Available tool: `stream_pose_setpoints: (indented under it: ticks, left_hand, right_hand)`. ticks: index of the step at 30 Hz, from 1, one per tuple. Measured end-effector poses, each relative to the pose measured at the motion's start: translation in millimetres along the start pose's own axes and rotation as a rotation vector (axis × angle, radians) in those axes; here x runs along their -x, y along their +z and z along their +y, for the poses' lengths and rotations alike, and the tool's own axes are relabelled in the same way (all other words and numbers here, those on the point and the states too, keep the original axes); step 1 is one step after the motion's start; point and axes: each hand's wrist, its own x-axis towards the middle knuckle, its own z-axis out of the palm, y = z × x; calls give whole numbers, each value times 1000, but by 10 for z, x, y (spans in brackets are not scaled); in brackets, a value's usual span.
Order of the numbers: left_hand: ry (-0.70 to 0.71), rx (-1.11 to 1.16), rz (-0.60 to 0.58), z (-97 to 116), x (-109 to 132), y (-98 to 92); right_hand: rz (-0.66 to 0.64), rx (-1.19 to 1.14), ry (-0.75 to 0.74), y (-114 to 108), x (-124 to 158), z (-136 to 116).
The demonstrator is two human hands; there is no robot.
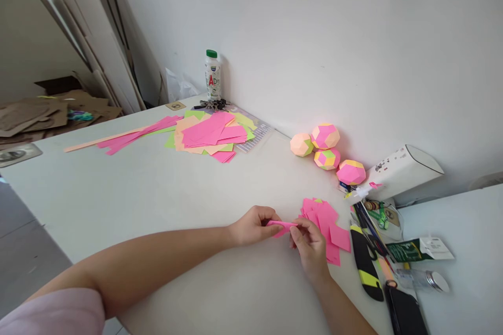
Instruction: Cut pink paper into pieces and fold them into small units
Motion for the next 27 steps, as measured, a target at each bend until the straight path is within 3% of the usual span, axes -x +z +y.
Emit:
stream_pose_setpoints:
  ticks: [27]
  left_hand:
    - [10, -13, 3, -40, 9, 3]
  right_hand:
    - [-78, -1, -114, -36, -44, 15]
